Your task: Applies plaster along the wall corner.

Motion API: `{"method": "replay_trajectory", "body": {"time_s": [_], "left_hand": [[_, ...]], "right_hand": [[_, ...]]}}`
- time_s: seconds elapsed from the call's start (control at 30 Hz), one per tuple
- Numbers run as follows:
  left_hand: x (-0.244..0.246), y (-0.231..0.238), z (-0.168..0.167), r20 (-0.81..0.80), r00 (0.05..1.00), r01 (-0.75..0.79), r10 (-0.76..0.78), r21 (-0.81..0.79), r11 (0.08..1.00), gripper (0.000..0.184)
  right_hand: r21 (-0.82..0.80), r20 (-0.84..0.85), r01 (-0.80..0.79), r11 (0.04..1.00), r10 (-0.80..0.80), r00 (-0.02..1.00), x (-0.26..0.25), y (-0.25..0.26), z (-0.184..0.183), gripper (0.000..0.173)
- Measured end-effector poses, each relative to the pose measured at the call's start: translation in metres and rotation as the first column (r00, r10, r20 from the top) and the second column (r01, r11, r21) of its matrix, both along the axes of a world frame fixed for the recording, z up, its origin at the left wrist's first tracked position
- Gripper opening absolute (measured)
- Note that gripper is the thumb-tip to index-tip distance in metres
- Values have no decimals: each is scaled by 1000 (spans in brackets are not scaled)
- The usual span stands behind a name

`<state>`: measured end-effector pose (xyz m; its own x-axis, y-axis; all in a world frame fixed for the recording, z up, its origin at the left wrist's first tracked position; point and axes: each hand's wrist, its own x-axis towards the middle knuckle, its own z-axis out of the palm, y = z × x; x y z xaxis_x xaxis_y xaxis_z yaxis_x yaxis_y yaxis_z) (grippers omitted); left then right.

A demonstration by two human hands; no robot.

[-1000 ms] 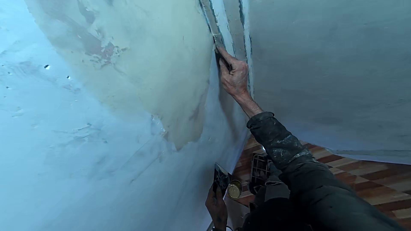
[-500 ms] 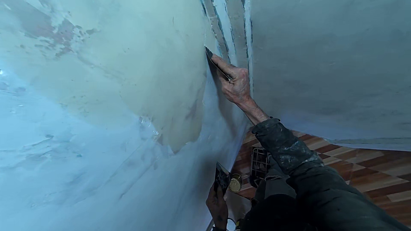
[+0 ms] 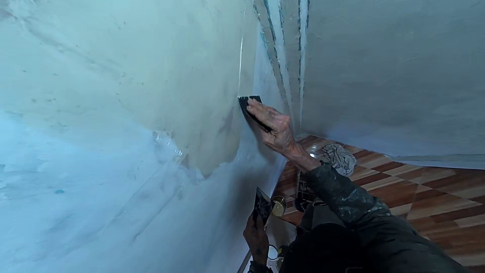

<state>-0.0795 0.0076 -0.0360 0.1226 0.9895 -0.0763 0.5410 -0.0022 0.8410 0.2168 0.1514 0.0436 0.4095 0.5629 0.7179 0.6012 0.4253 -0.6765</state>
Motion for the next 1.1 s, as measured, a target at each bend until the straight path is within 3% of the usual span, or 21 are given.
{"method": "replay_trajectory", "body": {"time_s": [0.2, 0.33, 0.43, 0.53, 0.63, 0.77, 0.87, 0.97, 1.1], "left_hand": [[-8, -1, -1, 6, 1000, -26, 26, 6, 1000, 25], [-11, -6, 1, -24, 998, -56, 56, 15, 998, 26], [-14, -13, 2, -3, 997, -76, 76, 6, 997, 25], [-11, -22, 8, -4, 996, -90, 90, 5, 996, 24], [-6, -26, 8, 22, 993, -117, 116, 33, 993, 23], [5, -39, 3, 90, 986, -140, 139, 12, 990, 23], [14, -44, 1, 111, 986, -127, 123, 23, 992, 23], [17, -49, 1, 72, 992, -106, 103, 30, 994, 23], [16, -52, 3, 63, 991, -119, 116, 41, 992, 23]], "right_hand": [[97, 5, 10, 995, -11, 1000, -43, 2, -37, 36], [52, 37, 37, 998, -39, 999, -79, -12, -62, 37], [4, 53, -41, 999, 41, 998, -103, -30, -88, 42], [-73, 95, -180, 981, 186, 978, -90, -57, -97, 38], [-112, -81, -126, 986, 117, 990, -33, -60, -61, 32], [-179, -165, 61, 982, -91, 982, 58, -38, 36, 35], [-39, -170, 233, 972, -236, 957, 103, 21, 83, 35], [-19, -197, 226, 974, -225, 954, 118, 48, 104, 36], [-14, -195, 221, 975, -220, 956, 116, 61, 107, 37]]}}
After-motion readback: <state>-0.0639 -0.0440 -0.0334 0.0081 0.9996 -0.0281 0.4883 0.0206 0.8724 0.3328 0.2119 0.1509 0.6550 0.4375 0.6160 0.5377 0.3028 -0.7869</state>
